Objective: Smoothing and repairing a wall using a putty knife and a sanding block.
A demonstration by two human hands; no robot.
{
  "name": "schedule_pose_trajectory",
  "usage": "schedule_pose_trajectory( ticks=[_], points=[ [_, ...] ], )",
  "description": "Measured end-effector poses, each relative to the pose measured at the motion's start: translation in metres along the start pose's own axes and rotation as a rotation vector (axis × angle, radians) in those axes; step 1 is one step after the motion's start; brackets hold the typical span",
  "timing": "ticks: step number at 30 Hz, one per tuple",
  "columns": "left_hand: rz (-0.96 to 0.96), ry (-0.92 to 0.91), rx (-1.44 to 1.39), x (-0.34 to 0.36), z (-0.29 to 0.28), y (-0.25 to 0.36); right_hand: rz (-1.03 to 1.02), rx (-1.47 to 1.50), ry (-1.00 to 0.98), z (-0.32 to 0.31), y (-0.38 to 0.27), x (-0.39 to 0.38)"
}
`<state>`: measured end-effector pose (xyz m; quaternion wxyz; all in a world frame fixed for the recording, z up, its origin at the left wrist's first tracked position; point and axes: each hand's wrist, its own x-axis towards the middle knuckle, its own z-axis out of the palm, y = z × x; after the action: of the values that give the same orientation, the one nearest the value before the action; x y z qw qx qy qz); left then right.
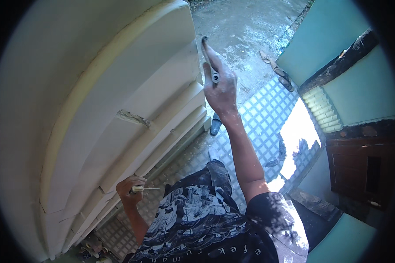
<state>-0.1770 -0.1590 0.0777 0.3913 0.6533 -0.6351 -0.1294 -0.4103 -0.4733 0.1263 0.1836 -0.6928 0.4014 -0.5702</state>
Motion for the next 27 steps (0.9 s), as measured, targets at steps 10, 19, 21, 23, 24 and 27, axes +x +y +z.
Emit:
schedule_pose_trajectory(
  ticks=[10,19,21,23,24,27],
  points=[
    [0.084,-0.121,-0.097,-0.013,-0.011,-0.013,0.159,-0.088,0.058,0.018,-0.046,-0.037],
    [-0.214,0.109,-0.404,-0.083,-0.013,-0.018,-0.013,0.031,-0.534,0.005,-0.076,-0.075],
    [-0.283,0.145,-0.339,-0.096,-0.005,-0.019,0.069,-0.036,-0.181,0.001,-0.062,-0.069],
    [-0.316,0.225,-0.497,-0.100,-0.003,-0.010,0.190,-0.002,0.093,0.006,-0.031,-0.058],
    [-0.340,0.286,-0.665,-0.102,-0.004,-0.007,0.290,0.055,0.152,0.015,-0.041,-0.055],
    [-0.219,0.428,-0.553,-0.110,-0.013,-0.008,0.189,-0.245,-0.241,0.042,-0.069,-0.072]
  ],
)
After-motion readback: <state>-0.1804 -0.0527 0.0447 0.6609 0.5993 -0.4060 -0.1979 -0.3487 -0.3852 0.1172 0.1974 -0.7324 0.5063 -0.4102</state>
